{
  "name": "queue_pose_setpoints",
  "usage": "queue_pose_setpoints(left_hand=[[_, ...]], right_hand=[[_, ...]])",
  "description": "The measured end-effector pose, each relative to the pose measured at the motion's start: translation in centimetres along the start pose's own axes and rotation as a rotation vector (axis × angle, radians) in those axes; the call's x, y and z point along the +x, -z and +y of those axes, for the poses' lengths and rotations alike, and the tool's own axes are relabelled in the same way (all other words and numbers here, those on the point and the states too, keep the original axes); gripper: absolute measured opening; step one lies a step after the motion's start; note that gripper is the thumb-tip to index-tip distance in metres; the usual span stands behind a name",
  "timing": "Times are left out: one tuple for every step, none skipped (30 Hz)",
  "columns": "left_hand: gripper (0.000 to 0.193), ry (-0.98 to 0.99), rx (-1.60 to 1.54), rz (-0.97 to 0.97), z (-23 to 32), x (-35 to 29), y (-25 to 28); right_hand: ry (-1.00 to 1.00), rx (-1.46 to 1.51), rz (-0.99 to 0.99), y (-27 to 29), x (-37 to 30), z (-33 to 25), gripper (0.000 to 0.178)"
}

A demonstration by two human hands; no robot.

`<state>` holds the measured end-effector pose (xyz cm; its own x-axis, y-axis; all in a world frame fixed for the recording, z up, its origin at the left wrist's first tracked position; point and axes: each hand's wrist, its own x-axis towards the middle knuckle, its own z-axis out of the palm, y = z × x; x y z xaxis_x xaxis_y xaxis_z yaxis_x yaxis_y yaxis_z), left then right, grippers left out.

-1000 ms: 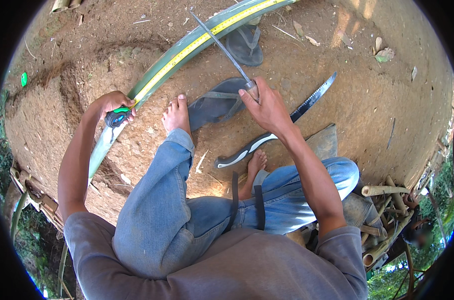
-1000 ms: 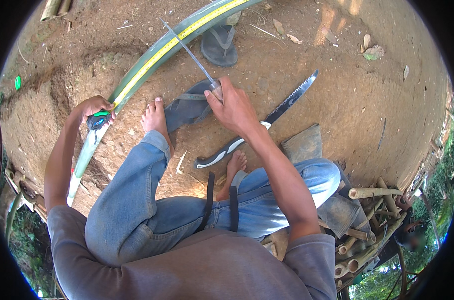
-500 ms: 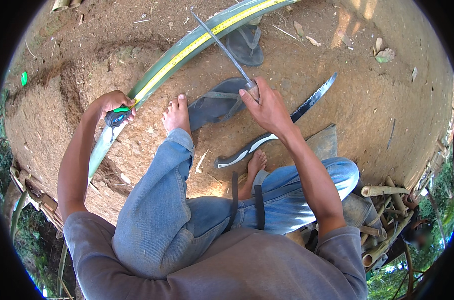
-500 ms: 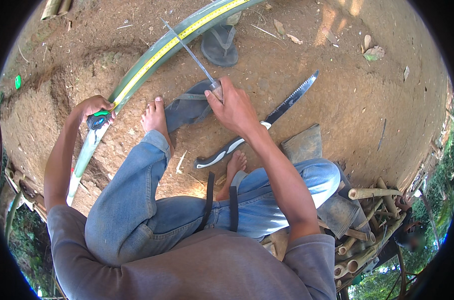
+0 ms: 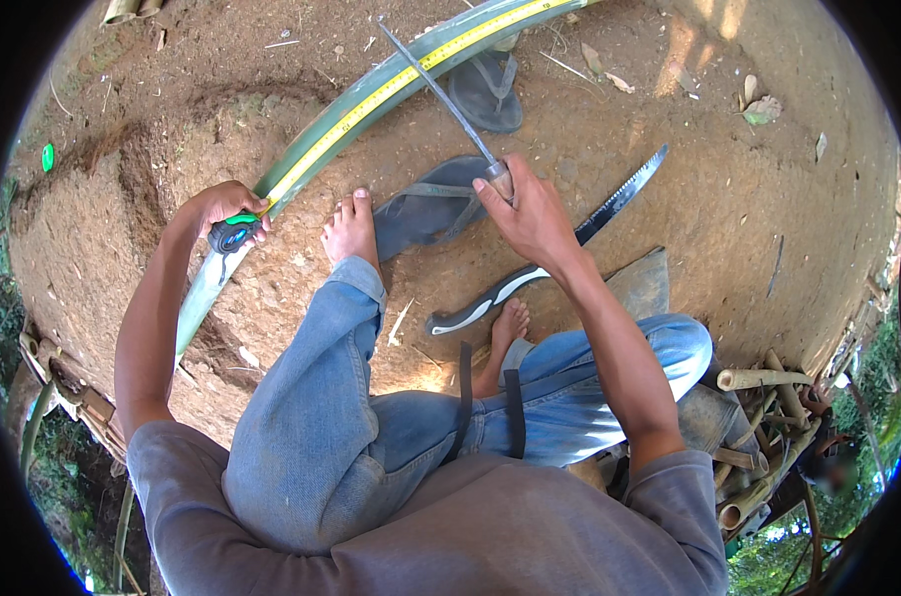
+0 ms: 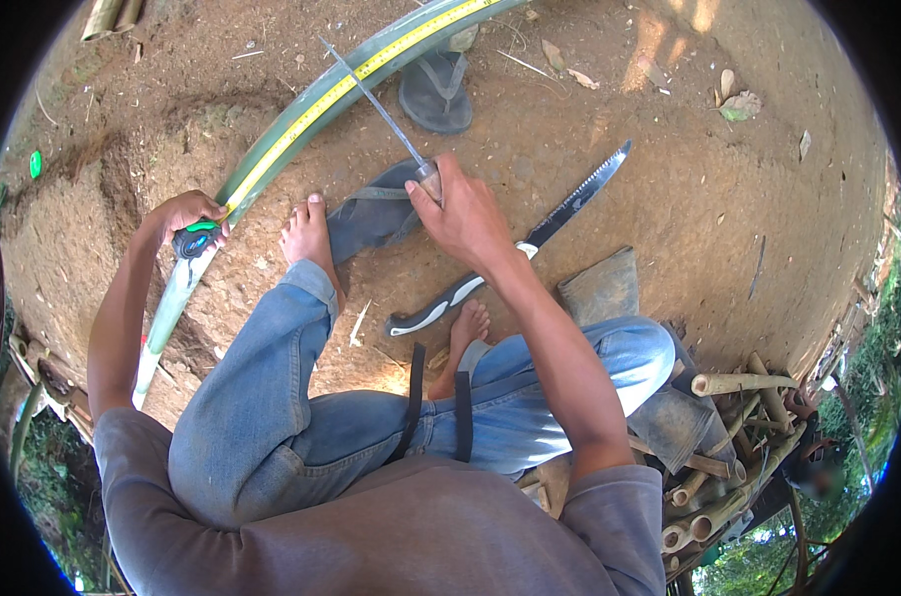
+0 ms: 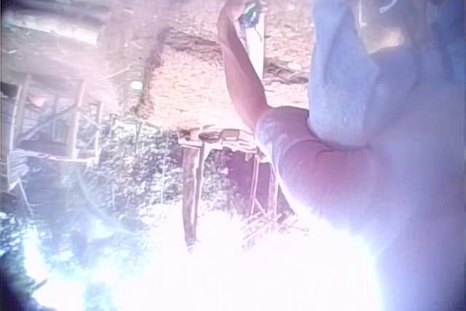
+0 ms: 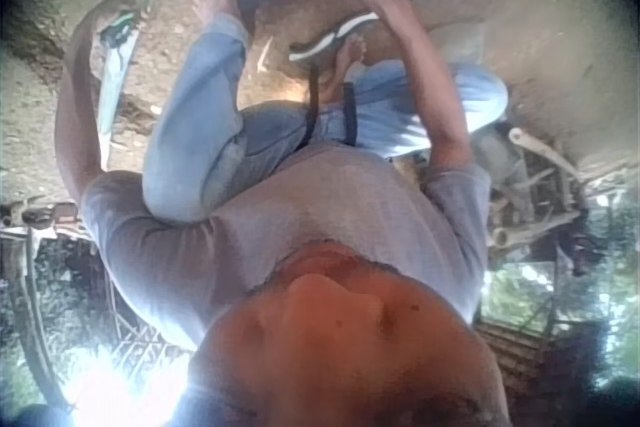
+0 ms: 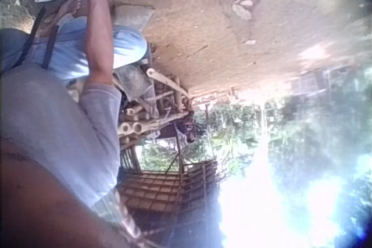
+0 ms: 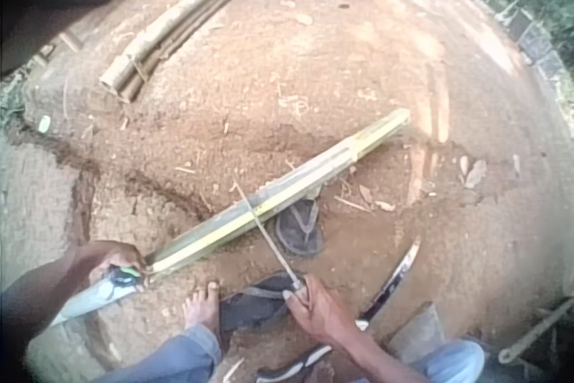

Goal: The person measures a long green bamboo pole with a tape measure and marks a cut line. They then use a hand saw to cut the bamboo pole at the marked point while sitting on the ground.

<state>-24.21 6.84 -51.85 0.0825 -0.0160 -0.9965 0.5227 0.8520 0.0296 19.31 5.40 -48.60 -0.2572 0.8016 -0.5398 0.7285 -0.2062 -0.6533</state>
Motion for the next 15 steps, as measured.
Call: queue_pose_setpoints(left_hand=[[0.033,0.009,-0.001,-0.003,-0.01,0.01,0.05],[0.033,0.017,-0.003,-0.005,-0.03,0.02,0.09],[0.033,0.018,-0.004,-0.003,-0.08,0.04,0.12],[0.033,0.019,-0.003,-0.001,-0.08,0.13,0.14],[0.033,0.020,-0.003,0.000,-0.11,0.22,0.16],[0.034,0.008,-0.005,-0.004,-0.19,0.36,0.20],[0.034,-0.003,-0.009,-0.007,-0.32,0.42,0.23],[0.034,-0.014,-0.012,-0.010,-0.41,0.45,0.24],[0.034,-0.017,-0.013,-0.008,-0.46,0.42,0.25],[0.034,-0.020,-0.012,-0.006,-0.42,0.35,0.21],[0.034,-0.022,-0.011,-0.005,-0.39,0.32,0.18],[0.034,-0.025,-0.009,-0.003,-0.49,0.44,0.24],[0.033,-0.026,-0.007,0.000,-0.64,0.56,0.31],[0.033,-0.028,-0.005,0.003,-0.75,0.62,0.36],[0.033,-0.025,-0.001,0.000,-0.83,0.63,0.41]], right_hand=[[0.003,0.003,0.002,-0.03,-0.02,0.00,0.041],[0.006,0.007,0.005,-0.04,-0.04,-0.03,0.041],[0.009,0.011,0.008,-0.05,-0.05,-0.06,0.041],[0.010,0.015,0.012,-0.06,-0.07,-0.06,0.041],[0.010,0.015,0.014,-0.08,-0.09,-0.04,0.041],[0.009,0.015,0.015,-0.09,-0.11,0.00,0.041],[0.010,0.016,0.015,-0.10,-0.11,-0.01,0.041],[0.010,0.015,0.012,-0.09,-0.11,-0.03,0.041],[0.009,0.014,0.009,-0.07,-0.10,-0.05,0.041],[0.008,0.013,0.006,-0.05,-0.10,-0.06,0.041],[0.006,0.013,0.004,-0.04,-0.10,-0.08,0.041],[0.004,0.012,0.002,-0.02,-0.08,-0.11,0.041],[0.003,0.011,0.000,-0.02,-0.07,-0.16,0.041],[0.003,0.011,-0.002,-0.01,-0.06,-0.21,0.041],[0.003,0.011,-0.004,0.00,-0.06,-0.25,0.041]])
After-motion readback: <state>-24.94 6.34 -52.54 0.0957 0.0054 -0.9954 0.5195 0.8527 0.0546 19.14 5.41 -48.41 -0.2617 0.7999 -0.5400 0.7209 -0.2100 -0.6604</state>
